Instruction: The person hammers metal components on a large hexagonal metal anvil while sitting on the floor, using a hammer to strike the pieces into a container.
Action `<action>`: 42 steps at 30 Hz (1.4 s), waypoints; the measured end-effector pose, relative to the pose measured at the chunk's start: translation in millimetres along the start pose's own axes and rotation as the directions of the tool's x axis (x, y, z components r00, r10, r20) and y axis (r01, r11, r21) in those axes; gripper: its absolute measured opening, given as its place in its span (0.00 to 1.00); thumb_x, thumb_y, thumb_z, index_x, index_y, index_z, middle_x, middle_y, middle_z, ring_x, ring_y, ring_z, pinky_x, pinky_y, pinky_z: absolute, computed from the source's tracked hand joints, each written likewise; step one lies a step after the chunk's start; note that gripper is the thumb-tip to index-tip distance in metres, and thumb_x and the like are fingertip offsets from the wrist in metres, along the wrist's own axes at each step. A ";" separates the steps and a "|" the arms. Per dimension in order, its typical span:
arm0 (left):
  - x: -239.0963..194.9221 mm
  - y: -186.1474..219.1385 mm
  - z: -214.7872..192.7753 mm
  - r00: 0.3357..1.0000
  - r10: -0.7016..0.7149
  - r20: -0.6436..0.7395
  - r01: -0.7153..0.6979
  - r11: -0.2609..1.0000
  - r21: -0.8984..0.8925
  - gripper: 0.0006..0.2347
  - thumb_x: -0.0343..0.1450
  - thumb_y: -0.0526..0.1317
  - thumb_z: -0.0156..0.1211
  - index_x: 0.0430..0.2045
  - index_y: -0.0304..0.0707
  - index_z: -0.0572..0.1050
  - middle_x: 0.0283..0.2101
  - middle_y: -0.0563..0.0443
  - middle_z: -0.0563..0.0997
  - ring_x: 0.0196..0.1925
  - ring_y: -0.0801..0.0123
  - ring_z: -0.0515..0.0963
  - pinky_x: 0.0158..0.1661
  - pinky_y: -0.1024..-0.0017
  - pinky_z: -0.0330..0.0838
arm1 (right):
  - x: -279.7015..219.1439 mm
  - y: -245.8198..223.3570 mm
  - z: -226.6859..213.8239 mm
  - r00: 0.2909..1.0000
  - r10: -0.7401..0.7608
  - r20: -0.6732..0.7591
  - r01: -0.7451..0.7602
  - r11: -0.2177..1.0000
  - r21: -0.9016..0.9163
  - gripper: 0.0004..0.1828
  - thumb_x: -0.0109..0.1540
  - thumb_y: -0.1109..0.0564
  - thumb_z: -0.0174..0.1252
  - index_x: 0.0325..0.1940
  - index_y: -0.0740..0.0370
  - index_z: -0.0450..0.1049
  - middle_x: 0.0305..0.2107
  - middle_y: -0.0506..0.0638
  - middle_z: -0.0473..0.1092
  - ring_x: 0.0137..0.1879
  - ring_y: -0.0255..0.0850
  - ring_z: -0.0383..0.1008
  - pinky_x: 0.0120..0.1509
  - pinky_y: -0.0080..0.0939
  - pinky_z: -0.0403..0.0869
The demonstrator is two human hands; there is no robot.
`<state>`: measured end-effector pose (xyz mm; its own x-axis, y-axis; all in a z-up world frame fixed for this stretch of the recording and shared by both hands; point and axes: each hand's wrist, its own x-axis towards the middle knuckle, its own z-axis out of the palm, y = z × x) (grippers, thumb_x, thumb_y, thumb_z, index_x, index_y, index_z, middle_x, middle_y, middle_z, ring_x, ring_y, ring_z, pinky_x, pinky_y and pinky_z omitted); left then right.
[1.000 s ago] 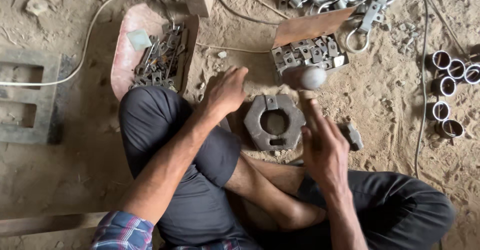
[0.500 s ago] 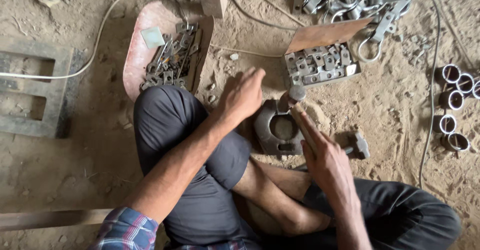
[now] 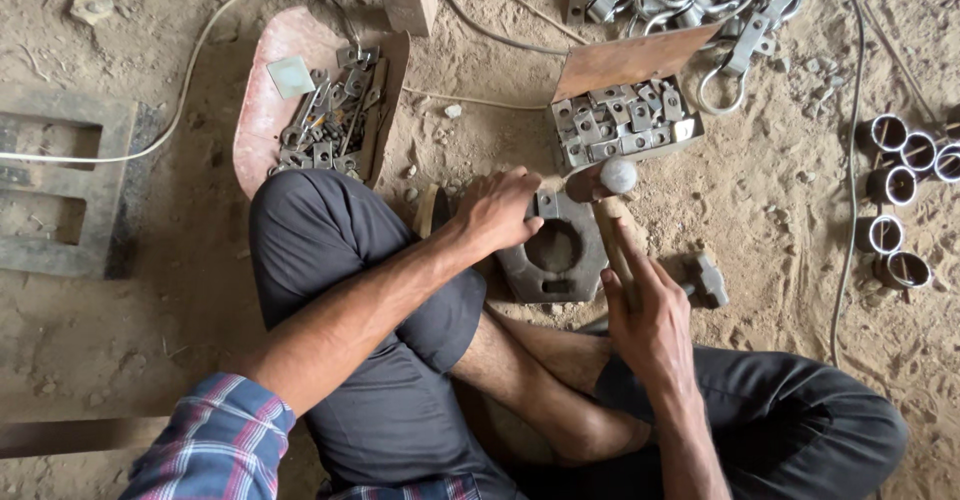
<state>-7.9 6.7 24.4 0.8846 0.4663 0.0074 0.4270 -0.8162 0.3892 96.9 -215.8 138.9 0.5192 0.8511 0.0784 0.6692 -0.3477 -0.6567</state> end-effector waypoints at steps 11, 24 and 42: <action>-7.6 -13.4 -50.6 0.881 -0.312 0.356 0.372 0.921 -0.112 0.23 0.69 0.46 0.69 0.51 0.31 0.69 0.48 0.38 0.78 0.44 0.53 0.81 0.45 0.56 0.83 | -0.6 -18.1 2.9 0.999 -0.033 0.000 0.033 0.997 -0.071 0.33 0.67 0.58 0.57 0.77 0.49 0.60 0.41 0.61 0.77 0.34 0.47 0.79 0.34 0.46 0.79; -7.9 -26.9 -26.2 0.938 -0.291 0.188 0.289 0.956 0.039 0.11 0.74 0.29 0.53 0.51 0.32 0.72 0.54 0.37 0.80 0.51 0.53 0.81 0.51 0.50 0.73 | 10.7 -22.3 7.4 0.987 -0.057 0.148 0.066 0.996 -0.056 0.38 0.62 0.60 0.58 0.77 0.46 0.59 0.41 0.64 0.76 0.33 0.53 0.79 0.37 0.54 0.77; 3.2 -33.4 -2.2 0.952 -0.201 -0.231 0.175 0.976 -0.127 0.18 0.67 0.29 0.55 0.54 0.32 0.72 0.54 0.32 0.79 0.54 0.42 0.79 0.51 0.50 0.74 | 12.7 -35.2 0.8 0.954 0.142 0.265 -0.093 0.978 -0.189 0.39 0.63 0.57 0.55 0.78 0.37 0.56 0.43 0.64 0.76 0.38 0.64 0.79 0.40 0.60 0.78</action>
<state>-19.8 36.3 13.5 0.7131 0.6866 0.1420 0.5480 -0.6721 0.4980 79.5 -192.5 162.4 0.4493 0.8664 -0.2178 0.7062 -0.4937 -0.5075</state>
